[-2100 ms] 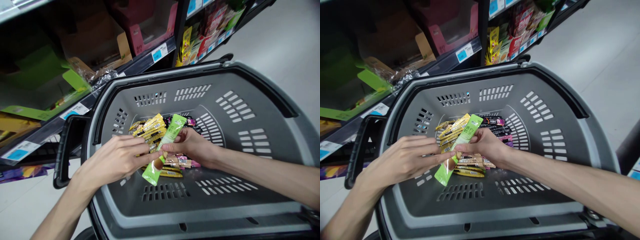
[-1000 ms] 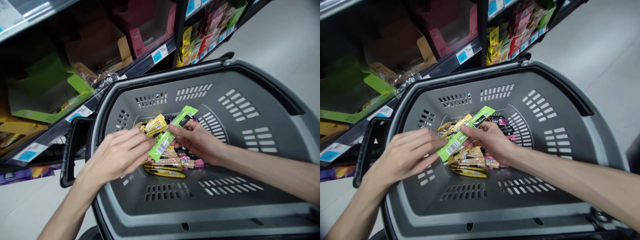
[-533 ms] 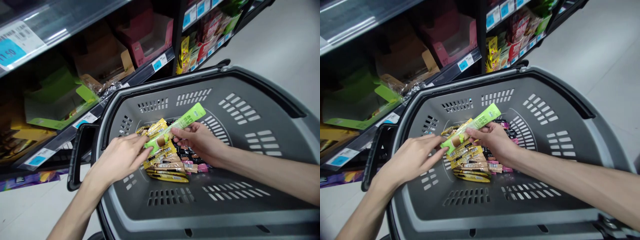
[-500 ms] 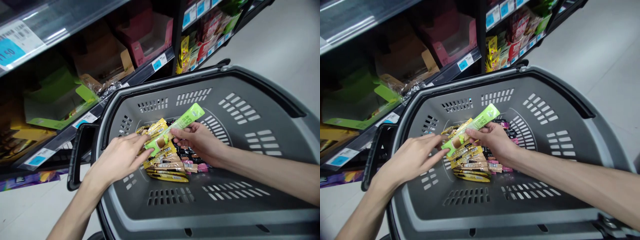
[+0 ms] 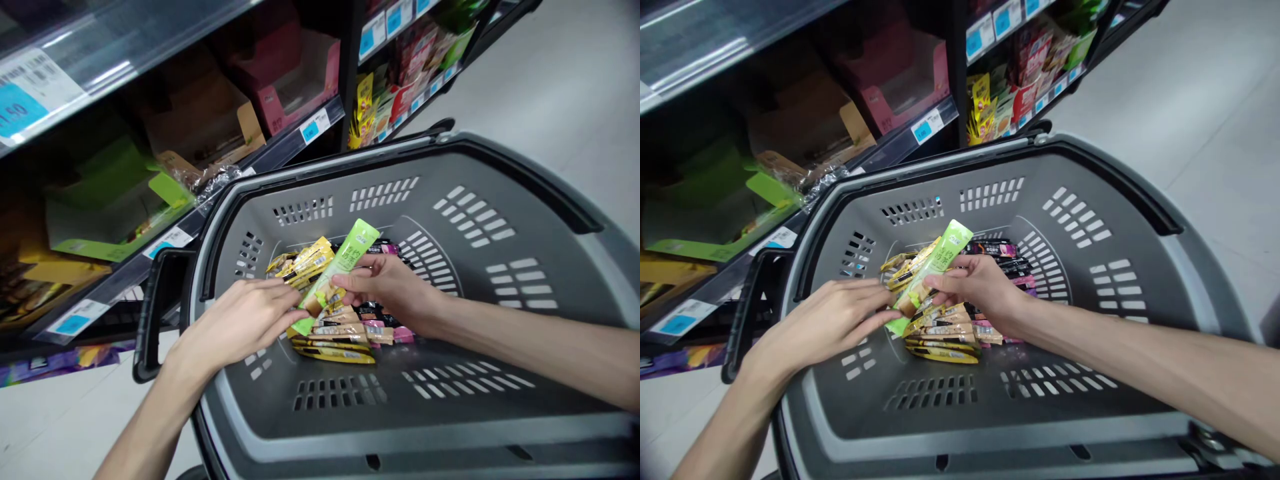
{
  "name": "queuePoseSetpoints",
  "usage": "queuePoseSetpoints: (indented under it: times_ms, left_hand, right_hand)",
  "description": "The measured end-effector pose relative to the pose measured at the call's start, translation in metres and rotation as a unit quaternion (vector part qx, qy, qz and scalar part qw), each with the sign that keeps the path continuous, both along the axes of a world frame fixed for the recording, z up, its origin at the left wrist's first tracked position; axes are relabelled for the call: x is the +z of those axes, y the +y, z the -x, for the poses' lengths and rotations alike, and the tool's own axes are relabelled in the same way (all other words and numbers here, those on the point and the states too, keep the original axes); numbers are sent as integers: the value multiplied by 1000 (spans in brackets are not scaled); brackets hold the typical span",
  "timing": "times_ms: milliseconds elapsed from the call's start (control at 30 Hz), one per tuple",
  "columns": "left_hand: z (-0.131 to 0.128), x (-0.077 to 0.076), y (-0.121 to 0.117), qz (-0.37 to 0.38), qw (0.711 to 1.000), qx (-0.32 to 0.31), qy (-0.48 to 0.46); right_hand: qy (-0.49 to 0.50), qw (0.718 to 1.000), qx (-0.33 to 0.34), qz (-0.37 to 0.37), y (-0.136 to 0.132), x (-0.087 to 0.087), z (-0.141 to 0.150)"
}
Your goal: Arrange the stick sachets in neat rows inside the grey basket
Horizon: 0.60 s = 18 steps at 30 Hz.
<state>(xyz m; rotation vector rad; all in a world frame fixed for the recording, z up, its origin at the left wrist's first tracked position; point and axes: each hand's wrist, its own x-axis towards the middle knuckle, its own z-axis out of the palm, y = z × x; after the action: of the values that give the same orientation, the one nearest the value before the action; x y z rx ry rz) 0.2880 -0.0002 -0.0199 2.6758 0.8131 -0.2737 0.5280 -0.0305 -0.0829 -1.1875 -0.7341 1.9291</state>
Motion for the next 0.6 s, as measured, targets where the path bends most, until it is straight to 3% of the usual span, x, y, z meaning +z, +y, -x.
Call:
queuePoseSetpoints:
  times_ms: [600]
  left_hand:
    - [-2,0,0,28,999,13,21]
  right_hand:
    - [-19,999,28,-5,-1,4,-1]
